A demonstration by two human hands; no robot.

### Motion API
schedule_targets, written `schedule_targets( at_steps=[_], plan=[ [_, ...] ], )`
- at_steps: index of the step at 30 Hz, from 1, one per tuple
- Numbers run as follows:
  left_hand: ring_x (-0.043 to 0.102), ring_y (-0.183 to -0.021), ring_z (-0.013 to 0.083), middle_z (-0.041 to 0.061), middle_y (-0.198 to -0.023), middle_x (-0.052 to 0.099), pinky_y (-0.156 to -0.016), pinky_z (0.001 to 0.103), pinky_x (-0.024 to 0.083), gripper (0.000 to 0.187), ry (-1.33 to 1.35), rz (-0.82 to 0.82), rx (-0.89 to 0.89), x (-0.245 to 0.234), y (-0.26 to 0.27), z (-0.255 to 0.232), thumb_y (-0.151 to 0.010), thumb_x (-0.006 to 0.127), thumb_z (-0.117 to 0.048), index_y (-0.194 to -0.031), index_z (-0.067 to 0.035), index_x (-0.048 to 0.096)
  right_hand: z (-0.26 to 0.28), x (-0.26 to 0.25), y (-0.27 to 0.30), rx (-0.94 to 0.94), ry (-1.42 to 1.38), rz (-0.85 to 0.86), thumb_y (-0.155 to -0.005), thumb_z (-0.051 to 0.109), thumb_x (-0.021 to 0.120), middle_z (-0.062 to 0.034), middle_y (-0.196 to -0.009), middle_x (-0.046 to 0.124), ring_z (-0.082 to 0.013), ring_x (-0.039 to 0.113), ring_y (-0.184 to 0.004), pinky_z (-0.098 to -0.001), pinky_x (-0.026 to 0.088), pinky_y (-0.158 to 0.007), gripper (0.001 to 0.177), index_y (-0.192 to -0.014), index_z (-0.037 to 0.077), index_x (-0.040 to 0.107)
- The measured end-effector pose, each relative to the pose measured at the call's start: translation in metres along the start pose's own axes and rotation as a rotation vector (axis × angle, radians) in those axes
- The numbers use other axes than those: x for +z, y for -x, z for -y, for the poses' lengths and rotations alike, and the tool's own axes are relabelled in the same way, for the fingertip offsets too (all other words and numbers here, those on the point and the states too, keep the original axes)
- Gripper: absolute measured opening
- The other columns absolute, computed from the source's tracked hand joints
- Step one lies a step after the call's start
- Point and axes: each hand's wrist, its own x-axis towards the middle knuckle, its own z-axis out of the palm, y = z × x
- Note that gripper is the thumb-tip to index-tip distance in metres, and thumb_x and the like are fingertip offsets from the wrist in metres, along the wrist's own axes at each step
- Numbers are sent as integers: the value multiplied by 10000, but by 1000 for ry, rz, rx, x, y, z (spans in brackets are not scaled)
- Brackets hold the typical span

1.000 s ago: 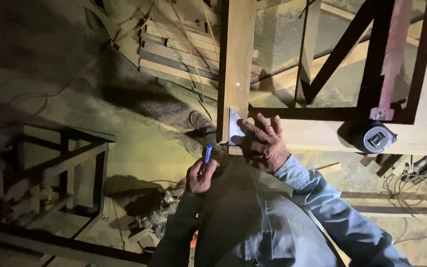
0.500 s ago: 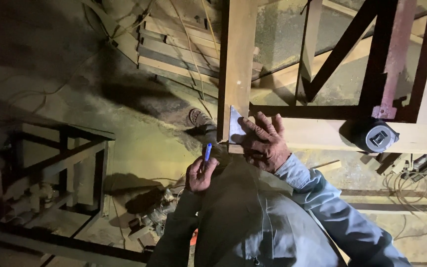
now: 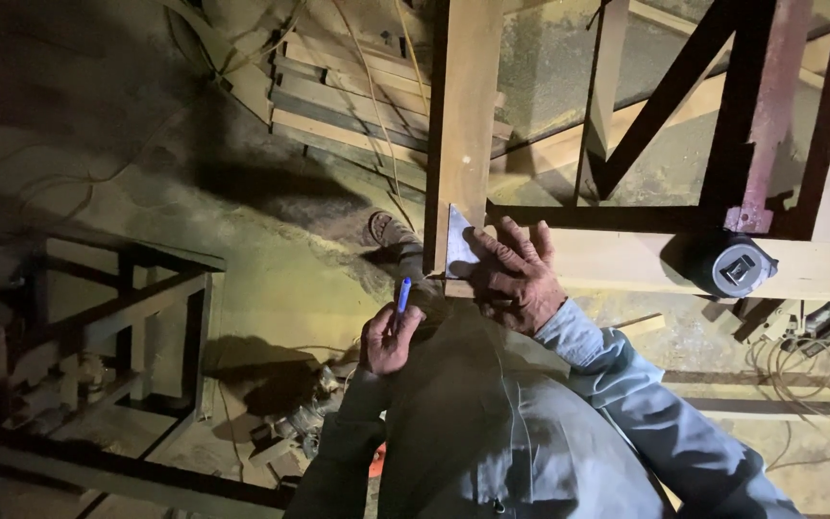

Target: Measuring and marking wooden frame components using a tape measure, speed square, and pen for assembly.

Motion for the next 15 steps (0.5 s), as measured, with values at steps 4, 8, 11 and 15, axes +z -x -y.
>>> schedule_targets(
  at_steps=[4, 8, 11, 15],
  plan=[
    [614, -561, 122, 87, -612, 693, -594, 285, 534, 156, 46, -50, 95, 7, -3, 32, -950, 762, -254, -875, -126, 812, -8, 13, 5, 5, -17, -8, -795, 495, 732, 102, -1689, 333, -264, 187, -1591, -627, -51, -1240, 243, -1022, 409, 743],
    [618, -556, 140, 83, -630, 693, -599, 302, 542, 162, 41, -71, 99, 3, -7, 22, -965, 741, -252, -887, -126, 807, -10, 12, 5, -9, -57, 18, -858, 432, 675, 115, -1698, 306, -267, 156, -1593, -627, -116, -1231, 294, -1149, 400, 707],
    [612, -570, 134, 76, -641, 690, -615, 309, 548, 155, 42, -68, 110, -5, -9, -13, -965, 736, -229, -898, -108, 804, -11, 13, 4, -31, -58, 1, -879, 524, 641, 89, -1697, 320, -284, 170, -1594, -632, -97, -1226, 286, -1137, 413, 699],
    [660, -610, 173, 81, -684, 724, -676, 338, 563, 173, 40, -82, 94, -7, -11, -22, -966, 736, -245, -882, -110, 804, -13, 17, 6, -50, -101, -44, -880, 604, 619, 52, -1687, 346, -300, 194, -1585, -606, -107, -1228, 297, -1079, 404, 713]
  ],
)
